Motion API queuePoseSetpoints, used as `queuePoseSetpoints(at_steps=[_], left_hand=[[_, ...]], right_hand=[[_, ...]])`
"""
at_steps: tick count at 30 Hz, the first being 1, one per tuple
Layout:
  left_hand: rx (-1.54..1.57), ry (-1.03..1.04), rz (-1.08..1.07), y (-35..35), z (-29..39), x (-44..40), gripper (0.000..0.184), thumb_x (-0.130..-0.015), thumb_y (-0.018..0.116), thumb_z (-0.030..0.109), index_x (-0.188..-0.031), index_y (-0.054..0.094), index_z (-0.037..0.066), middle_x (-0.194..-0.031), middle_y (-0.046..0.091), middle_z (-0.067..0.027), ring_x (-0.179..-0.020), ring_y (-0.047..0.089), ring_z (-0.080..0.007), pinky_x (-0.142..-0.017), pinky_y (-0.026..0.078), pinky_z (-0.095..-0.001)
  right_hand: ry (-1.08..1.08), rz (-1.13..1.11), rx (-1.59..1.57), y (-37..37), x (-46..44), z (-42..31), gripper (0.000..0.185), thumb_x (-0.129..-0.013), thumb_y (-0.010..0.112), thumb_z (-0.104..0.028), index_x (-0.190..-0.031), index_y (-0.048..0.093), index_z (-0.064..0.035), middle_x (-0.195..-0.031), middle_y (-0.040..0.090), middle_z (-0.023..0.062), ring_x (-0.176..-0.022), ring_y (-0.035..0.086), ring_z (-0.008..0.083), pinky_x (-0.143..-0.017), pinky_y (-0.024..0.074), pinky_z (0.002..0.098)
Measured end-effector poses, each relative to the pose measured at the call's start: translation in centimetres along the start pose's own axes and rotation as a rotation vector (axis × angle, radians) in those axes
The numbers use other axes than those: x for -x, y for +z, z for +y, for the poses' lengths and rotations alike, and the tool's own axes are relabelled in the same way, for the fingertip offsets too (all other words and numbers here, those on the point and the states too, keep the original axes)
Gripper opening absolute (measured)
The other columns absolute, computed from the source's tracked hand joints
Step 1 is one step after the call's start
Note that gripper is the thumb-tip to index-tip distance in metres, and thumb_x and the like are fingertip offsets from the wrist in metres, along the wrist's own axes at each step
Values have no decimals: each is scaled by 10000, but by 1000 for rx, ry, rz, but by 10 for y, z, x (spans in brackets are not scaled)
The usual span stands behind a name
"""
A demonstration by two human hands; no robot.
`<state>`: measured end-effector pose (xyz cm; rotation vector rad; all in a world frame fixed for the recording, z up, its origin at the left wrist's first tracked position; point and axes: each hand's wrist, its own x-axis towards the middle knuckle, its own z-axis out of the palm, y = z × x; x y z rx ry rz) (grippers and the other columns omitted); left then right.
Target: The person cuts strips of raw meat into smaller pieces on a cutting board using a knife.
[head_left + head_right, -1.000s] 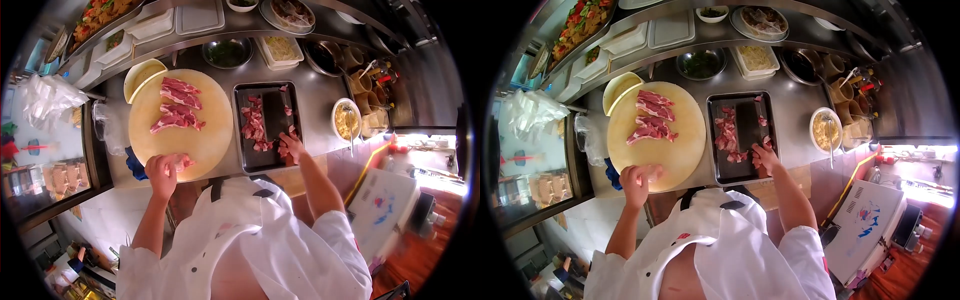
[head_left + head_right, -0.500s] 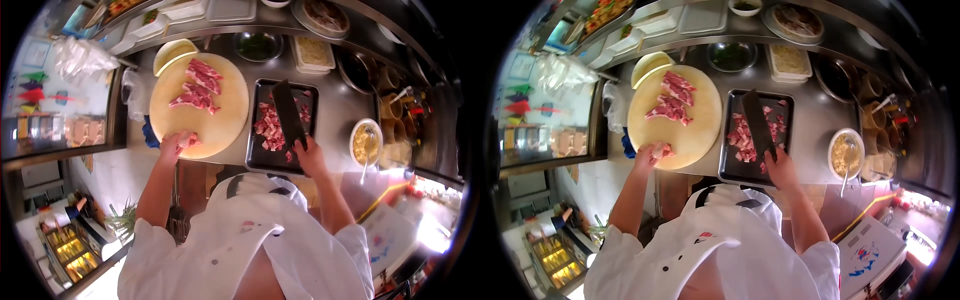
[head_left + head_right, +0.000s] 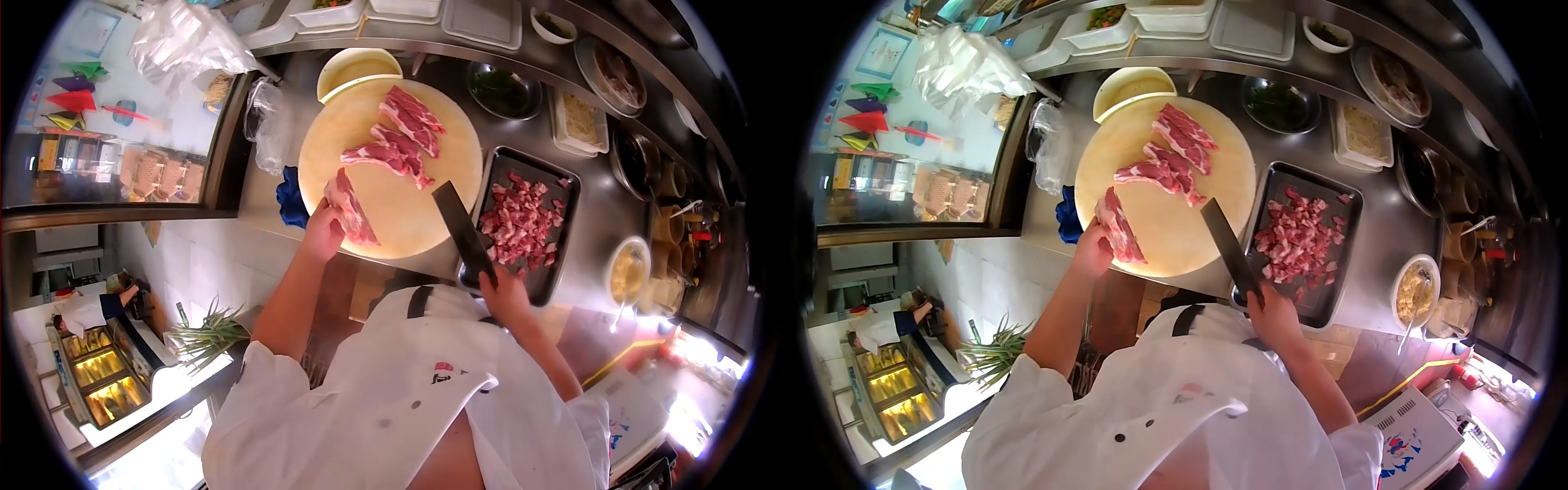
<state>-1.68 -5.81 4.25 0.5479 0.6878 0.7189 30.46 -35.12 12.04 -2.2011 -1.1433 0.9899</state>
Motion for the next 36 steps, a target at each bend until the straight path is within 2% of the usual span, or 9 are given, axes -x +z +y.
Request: queuePoseSetpoints(at_steps=[4,5,9,12,15,18,21,30,36], left_hand=[[-177,-3,226,15,8,10,602,-922,632,8,-1498,459,36,-1304,643,-72,-1158,659,-190,-1018,544,-339],[-359,-94,300,21,12,14,631,-917,761,82,-1460,449,11,-1301,614,-106,-1108,657,-172,-966,566,-334],[-608,-75,374,12,-24,7,723,-866,923,247,-1363,474,-24,-1207,571,-116,-1020,638,-170,-857,572,-310],[-1187,207,311,-7,-28,2,740,-849,923,206,-1384,462,-15,-1201,580,-145,-1063,646,-250,-907,566,-380],[-1532,820,290,28,-1,7,642,-825,900,159,-1341,541,31,-1200,606,-158,-1124,631,-341,-994,513,-477],[-1660,848,-113,37,11,5,404,-816,857,171,-1169,677,93,-1189,654,-108,-1199,603,-365,-1069,419,-509],[-1773,888,-261,25,-6,-2,182,-843,813,231,-979,738,135,-1176,695,-30,-1231,603,-294,-1056,386,-468],[-1758,1057,-231,4,-25,-15,88,-822,781,264,-899,753,230,-1134,679,43,-1218,568,-242,-997,375,-432],[-1753,1124,-256,-19,-39,-23,144,-861,762,307,-983,814,250,-1193,679,43,-1249,531,-261,-999,377,-431]], right_hand=[[62,-3,-13,20,-4,-23,225,-1028,650,-255,-1016,631,-31,-789,704,244,-772,692,495,-695,532,586],[69,2,9,25,-5,-26,226,-1030,649,-256,-1016,629,-31,-795,706,247,-779,693,500,-699,533,590],[93,7,75,53,-9,-39,226,-1040,635,-262,-1042,618,-37,-809,714,253,-796,694,514,-714,540,602],[118,-10,139,66,-16,-44,220,-1043,621,-262,-1088,603,-47,-819,722,252,-798,700,513,-722,551,608],[89,-17,205,66,-21,-57,214,-1042,614,-257,-1113,592,-56,-849,731,250,-802,710,499,-731,562,609],[8,-28,208,66,-26,-76,200,-1045,604,-240,-1122,580,-57,-888,734,244,-811,720,480,-738,573,600],[-61,-84,198,67,-35,-104,187,-1055,587,-220,-1130,558,-51,-905,726,239,-817,720,473,-739,584,581],[-192,-169,278,91,-40,-129,193,-1078,547,-207,-1100,508,-19,-899,708,216,-727,733,429,-642,599,547],[-48,-304,300,68,-27,-151,211,-1079,527,-206,-1128,500,-3,-934,709,228,-787,748,460,-668,612,569]])
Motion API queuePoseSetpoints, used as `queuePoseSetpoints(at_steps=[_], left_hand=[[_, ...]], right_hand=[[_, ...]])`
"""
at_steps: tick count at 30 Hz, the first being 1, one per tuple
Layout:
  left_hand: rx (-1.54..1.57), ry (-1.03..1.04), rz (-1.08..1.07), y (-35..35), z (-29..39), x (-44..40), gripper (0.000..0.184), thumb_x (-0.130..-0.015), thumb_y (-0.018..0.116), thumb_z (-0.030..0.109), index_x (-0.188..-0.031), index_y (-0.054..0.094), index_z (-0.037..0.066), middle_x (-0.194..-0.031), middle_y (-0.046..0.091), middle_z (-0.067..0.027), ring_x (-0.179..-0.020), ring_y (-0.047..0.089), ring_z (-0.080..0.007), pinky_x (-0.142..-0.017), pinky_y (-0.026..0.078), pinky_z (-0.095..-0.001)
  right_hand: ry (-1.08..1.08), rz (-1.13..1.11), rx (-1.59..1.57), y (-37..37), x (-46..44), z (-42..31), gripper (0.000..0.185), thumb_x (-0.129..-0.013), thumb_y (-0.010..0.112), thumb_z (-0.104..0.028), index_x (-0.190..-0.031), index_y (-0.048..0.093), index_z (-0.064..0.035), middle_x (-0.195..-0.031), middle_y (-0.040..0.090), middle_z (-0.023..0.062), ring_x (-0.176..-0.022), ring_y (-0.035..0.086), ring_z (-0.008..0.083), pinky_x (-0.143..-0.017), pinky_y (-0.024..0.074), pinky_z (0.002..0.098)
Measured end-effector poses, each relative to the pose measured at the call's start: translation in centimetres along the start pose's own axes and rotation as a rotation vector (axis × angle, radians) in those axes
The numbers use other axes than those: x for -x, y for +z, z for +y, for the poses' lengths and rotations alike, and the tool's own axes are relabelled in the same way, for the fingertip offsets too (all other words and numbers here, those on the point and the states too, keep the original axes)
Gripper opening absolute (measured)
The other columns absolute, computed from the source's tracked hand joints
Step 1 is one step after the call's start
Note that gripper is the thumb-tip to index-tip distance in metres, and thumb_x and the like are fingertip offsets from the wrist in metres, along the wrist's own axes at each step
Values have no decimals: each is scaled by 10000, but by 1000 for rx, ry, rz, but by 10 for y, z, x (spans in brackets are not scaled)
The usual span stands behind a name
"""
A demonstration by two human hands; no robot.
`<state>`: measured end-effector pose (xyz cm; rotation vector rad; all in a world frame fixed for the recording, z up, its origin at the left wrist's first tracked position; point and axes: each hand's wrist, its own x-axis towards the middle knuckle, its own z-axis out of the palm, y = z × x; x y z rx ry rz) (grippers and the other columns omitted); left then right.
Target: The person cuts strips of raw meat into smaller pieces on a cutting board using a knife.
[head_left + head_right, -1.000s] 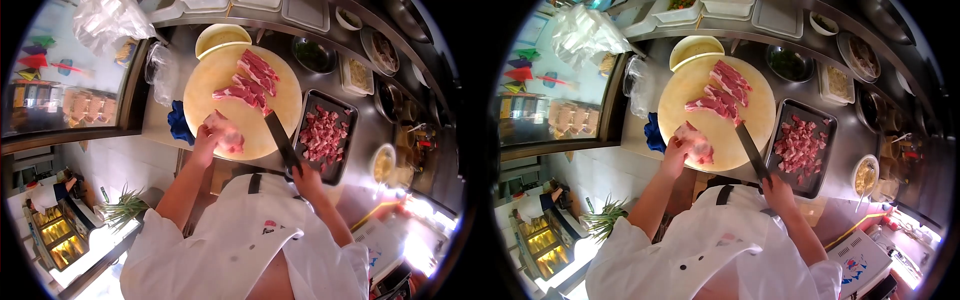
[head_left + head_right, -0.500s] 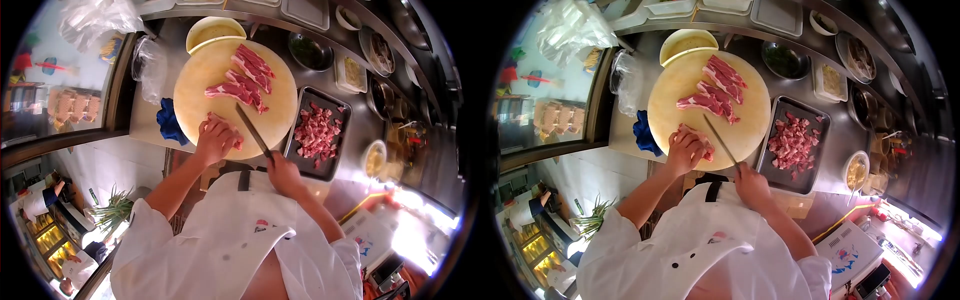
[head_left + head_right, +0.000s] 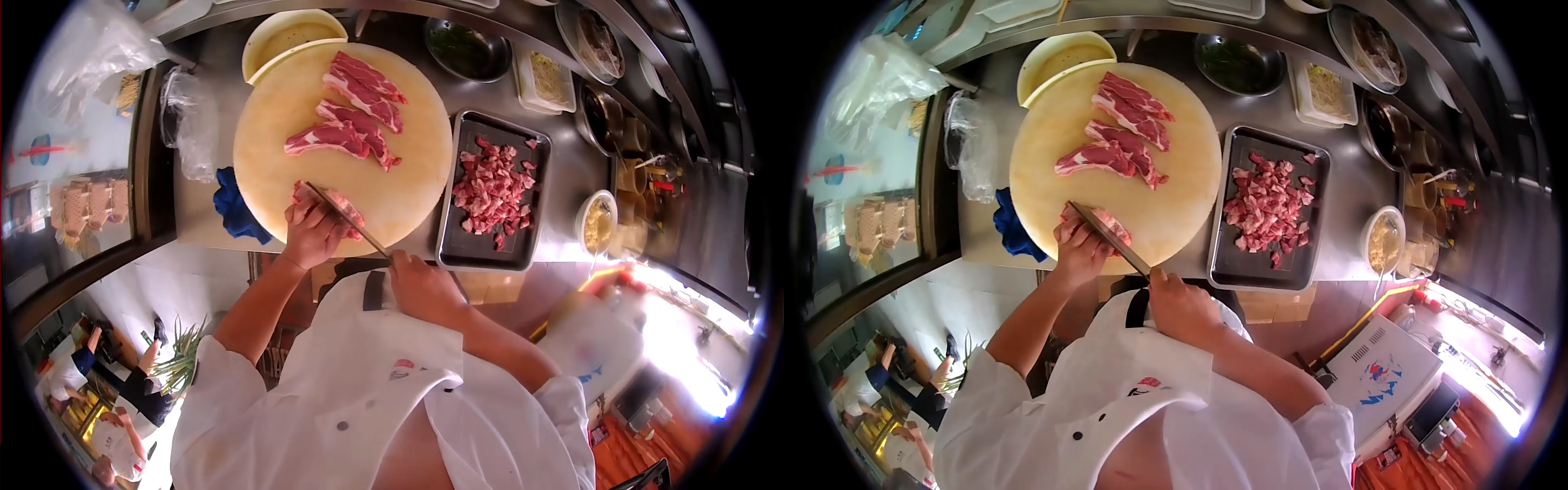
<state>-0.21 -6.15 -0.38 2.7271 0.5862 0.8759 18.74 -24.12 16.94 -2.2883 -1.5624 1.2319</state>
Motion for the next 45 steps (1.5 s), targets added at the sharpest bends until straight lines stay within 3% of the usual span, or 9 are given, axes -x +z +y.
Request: queuePoseSetpoints(at_steps=[6,12,22,30,33,39,42,45], left_hand=[[6,36,-27,8,-7,8,152,-879,746,334,-990,808,251,-1244,668,30,-1253,529,-261,-1027,376,-449],[71,25,-13,2,-4,-5,138,-896,742,263,-1005,809,212,-1198,704,24,-1190,581,-268,-955,455,-448],[31,63,-134,-1,-4,-9,162,-928,706,235,-1034,815,181,-1205,727,27,-1199,604,-256,-1002,472,-418],[84,52,-89,-2,-4,-11,149,-946,684,255,-998,805,185,-1179,729,7,-1178,600,-257,-984,466,-420],[92,52,-116,4,-6,-7,149,-948,678,261,-985,804,190,-1175,730,14,-1155,601,-257,-955,472,-417],[30,72,-112,-1,-3,-15,150,-932,678,249,-981,807,191,-1159,736,23,-1141,606,-238,-947,480,-408],[91,29,-96,-2,-2,-14,141,-923,690,247,-980,804,187,-1166,738,28,-1161,609,-233,-953,477,-404],[126,8,-80,-8,3,-22,133,-922,699,252,-978,796,178,-1171,740,34,-1182,610,-232,-954,469,-402]], right_hand=[[-1,-55,-87,2,-3,3,230,-1000,559,-118,-1157,487,34,-946,699,254,-790,750,473,-669,618,567],[-17,-65,-47,12,-20,8,245,-981,553,-65,-1193,493,42,-952,700,250,-820,757,452,-691,619,537],[-29,-59,-9,14,-22,13,267,-991,560,-80,-1229,501,25,-953,708,235,-831,760,439,-710,620,527],[-33,-45,-106,16,-63,-3,294,-970,553,-62,-1243,502,37,-961,720,266,-839,757,459,-733,625,531],[-56,22,-44,29,-84,-5,183,-1037,542,-124,-1173,509,-6,-897,721,232,-842,746,472,-756,607,561],[17,-102,-15,19,-38,16,300,-993,526,-82,-1277,510,11,-1045,726,261,-918,756,478,-801,625,543],[53,-117,9,26,-46,14,308,-989,548,-88,-1284,513,-4,-1069,725,257,-938,757,471,-811,624,542],[-72,-17,43,41,-102,-6,330,-974,582,-87,-1288,513,-9,-1067,725,255,-952,758,463,-832,621,545]])
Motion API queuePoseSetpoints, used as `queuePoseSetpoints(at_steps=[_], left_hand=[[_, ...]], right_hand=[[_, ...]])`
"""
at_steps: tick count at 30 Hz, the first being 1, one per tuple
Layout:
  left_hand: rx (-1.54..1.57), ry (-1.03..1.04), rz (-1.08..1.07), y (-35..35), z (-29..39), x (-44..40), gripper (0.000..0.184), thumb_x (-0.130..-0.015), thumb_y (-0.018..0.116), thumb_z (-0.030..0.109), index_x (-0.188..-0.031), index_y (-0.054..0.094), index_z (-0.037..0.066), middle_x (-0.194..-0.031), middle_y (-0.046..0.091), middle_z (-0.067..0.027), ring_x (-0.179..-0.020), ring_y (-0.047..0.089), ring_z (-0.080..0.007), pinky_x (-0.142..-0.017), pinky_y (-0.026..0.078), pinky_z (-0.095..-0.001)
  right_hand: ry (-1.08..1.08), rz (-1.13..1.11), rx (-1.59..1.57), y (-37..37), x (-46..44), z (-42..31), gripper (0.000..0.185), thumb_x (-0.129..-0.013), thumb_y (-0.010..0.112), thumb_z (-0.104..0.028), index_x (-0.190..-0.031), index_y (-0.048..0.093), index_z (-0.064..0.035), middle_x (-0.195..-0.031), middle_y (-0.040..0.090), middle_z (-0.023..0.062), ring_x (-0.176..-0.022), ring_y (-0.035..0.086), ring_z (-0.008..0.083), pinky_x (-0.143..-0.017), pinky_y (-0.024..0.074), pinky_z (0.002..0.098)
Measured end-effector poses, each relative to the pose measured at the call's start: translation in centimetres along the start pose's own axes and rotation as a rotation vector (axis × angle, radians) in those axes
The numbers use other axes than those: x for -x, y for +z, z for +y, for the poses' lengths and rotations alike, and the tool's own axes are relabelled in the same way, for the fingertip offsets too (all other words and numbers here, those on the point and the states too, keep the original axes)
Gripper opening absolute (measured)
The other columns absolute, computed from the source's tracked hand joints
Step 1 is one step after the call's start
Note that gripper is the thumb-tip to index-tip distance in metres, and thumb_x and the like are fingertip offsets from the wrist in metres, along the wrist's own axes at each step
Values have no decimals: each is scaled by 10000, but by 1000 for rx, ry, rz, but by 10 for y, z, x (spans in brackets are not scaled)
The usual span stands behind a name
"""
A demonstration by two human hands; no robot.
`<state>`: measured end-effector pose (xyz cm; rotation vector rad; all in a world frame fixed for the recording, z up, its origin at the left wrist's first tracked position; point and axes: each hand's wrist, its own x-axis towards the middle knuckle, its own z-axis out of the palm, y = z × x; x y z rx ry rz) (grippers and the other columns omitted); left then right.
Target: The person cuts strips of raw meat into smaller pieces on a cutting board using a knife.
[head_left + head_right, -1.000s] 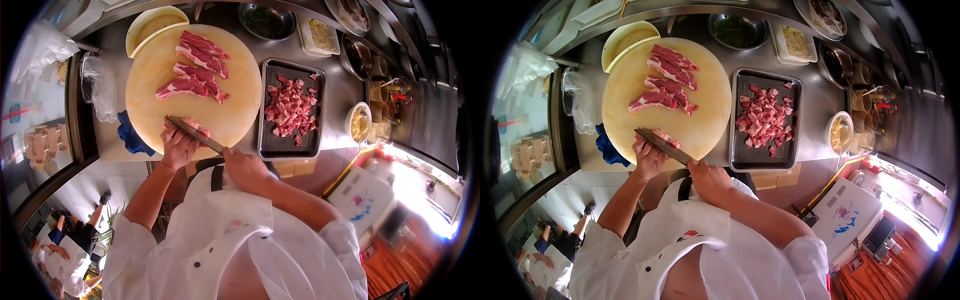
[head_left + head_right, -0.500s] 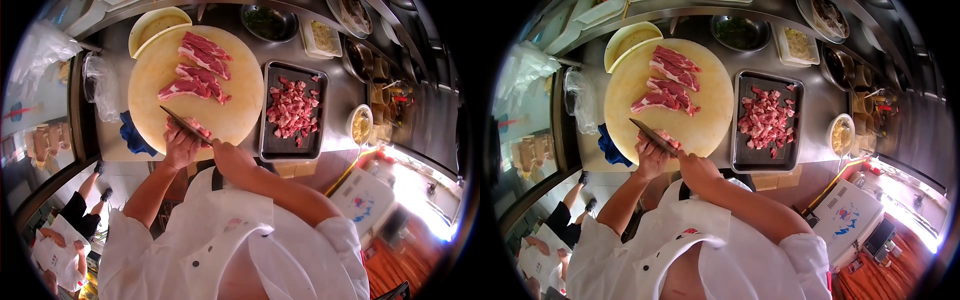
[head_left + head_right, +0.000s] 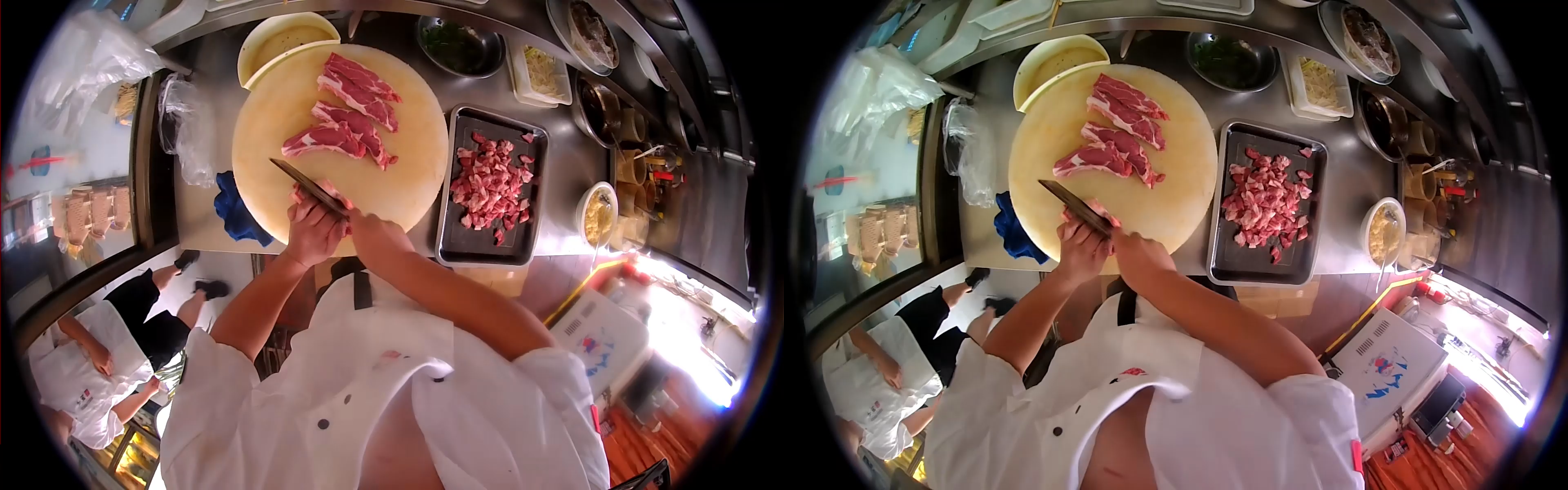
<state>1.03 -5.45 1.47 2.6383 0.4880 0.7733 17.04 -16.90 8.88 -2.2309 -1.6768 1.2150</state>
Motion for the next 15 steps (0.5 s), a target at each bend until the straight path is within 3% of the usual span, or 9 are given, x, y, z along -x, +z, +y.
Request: queuePoseSetpoints(at_steps=[4,10,15], left_hand=[[-53,-3,12,-3,3,0,147,-927,709,269,-990,777,155,-1185,734,27,-1208,600,-243,-965,442,-420],[-61,-88,-29,-12,9,28,196,-897,760,197,-1080,777,130,-1287,695,-33,-1246,584,-299,-1018,440,-451],[-30,-156,54,-24,17,36,316,-828,803,115,-1139,752,108,-1341,651,-91,-1282,558,-357,-1089,460,-472]], right_hand=[[3,23,-21,-10,-8,-8,345,-963,603,-86,-1285,511,-3,-1045,734,249,-947,759,459,-842,622,546],[135,-94,70,-2,68,40,260,-1023,555,-149,-1253,533,-29,-1036,743,255,-953,750,456,-826,609,554],[130,129,-71,-17,83,62,185,-1054,553,-205,-1174,572,-65,-940,740,207,-846,734,447,-742,591,578]])
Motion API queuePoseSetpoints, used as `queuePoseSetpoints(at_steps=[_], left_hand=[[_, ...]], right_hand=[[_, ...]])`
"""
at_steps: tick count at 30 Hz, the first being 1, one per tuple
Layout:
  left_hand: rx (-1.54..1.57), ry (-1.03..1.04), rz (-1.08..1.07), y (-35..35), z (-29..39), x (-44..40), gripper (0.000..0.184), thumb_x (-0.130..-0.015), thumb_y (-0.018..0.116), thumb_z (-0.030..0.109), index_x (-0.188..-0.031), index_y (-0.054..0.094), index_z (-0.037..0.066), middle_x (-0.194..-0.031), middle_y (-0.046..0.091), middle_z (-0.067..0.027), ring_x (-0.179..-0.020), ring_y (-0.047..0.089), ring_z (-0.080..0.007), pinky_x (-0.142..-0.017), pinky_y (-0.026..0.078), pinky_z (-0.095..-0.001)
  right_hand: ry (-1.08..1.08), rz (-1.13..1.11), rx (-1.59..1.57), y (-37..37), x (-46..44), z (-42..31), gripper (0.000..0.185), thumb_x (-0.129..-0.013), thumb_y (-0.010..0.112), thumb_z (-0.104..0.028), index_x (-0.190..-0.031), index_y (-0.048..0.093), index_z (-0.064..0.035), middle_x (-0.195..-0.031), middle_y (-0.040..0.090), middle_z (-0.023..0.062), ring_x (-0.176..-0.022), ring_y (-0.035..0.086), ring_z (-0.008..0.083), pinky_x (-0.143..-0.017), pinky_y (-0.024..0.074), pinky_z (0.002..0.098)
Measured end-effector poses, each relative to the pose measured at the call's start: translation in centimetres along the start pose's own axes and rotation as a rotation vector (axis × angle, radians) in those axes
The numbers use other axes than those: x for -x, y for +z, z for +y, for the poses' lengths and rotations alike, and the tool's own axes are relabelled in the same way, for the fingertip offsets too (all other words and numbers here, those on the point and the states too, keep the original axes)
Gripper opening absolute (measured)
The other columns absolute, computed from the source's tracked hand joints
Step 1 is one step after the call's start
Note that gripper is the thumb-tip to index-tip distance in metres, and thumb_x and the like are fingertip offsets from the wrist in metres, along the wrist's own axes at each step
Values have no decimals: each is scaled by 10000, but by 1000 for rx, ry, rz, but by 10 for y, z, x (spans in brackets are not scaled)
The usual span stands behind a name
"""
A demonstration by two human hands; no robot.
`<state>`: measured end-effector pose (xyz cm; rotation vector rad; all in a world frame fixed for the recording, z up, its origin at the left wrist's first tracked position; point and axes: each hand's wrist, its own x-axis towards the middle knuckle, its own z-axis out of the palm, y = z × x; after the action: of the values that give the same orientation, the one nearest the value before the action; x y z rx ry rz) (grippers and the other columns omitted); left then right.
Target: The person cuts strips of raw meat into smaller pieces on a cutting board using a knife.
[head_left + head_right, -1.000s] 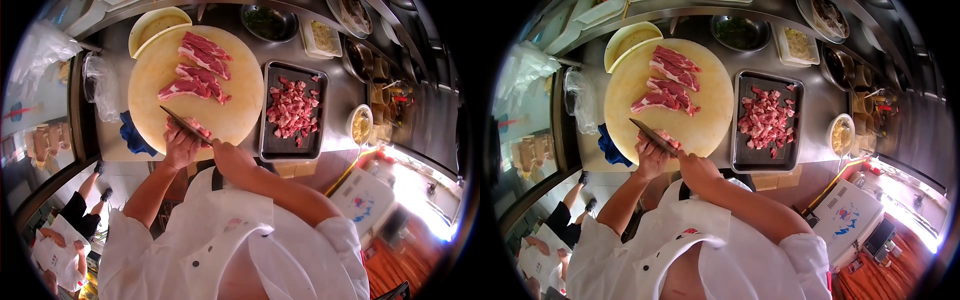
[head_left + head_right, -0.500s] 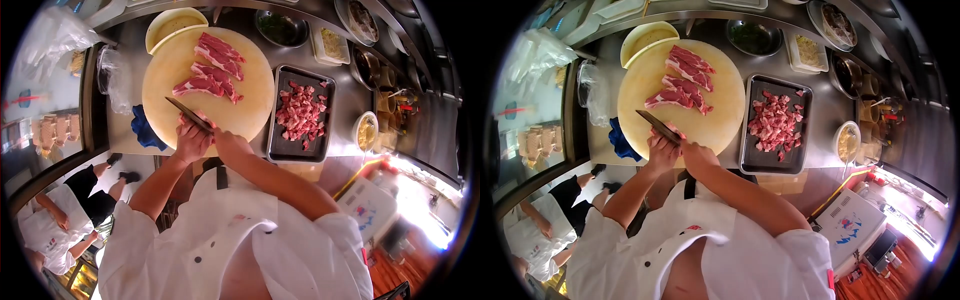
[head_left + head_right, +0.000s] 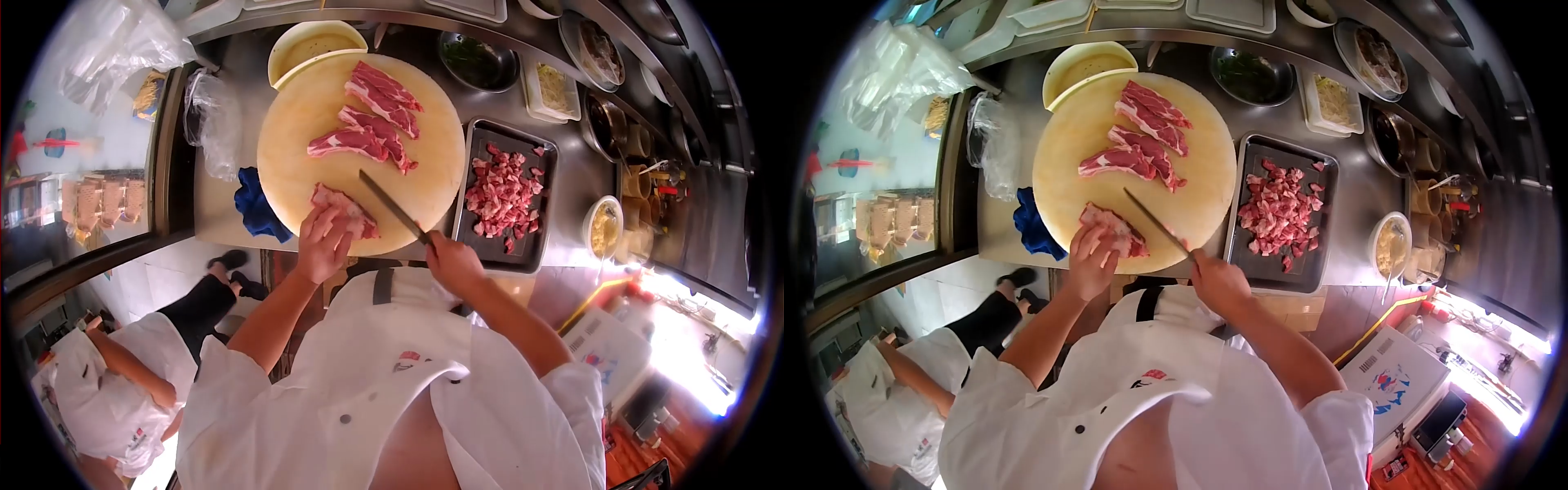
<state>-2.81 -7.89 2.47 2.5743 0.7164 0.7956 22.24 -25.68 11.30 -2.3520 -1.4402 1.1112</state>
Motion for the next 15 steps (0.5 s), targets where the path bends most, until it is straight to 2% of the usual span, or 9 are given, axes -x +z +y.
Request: queuePoseSetpoints(at_steps=[4,8,11,15], left_hand=[[-34,-15,7,-6,-3,-13,371,-832,813,148,-1192,732,105,-1333,648,-99,-1267,558,-362,-1081,462,-477],[-38,7,-10,-14,-9,-21,364,-826,825,187,-1172,730,127,-1318,634,-95,-1283,544,-354,-1089,436,-479],[-56,2,-3,-14,-10,-20,376,-799,838,169,-1157,729,135,-1293,616,-90,-1269,544,-354,-1072,454,-477],[-45,-5,1,-10,-12,-15,365,-810,833,180,-1156,724,142,-1304,607,-93,-1281,537,-359,-1083,439,-483]], right_hand=[[-6,155,54,-10,-10,-2,173,-1050,572,-215,-1157,572,-79,-896,735,194,-769,725,448,-685,585,580],[-84,185,129,-10,-14,-14,163,-1055,568,-216,-1143,571,-78,-887,731,193,-765,726,438,-669,591,563],[-133,189,45,-12,-10,-29,155,-1059,561,-213,-1136,574,-78,-886,729,202,-764,721,442,-686,586,571],[-42,107,-77,-3,-23,-25,170,-1061,566,-226,-1128,582,-71,-854,722,216,-776,714,454,-703,570,587]])
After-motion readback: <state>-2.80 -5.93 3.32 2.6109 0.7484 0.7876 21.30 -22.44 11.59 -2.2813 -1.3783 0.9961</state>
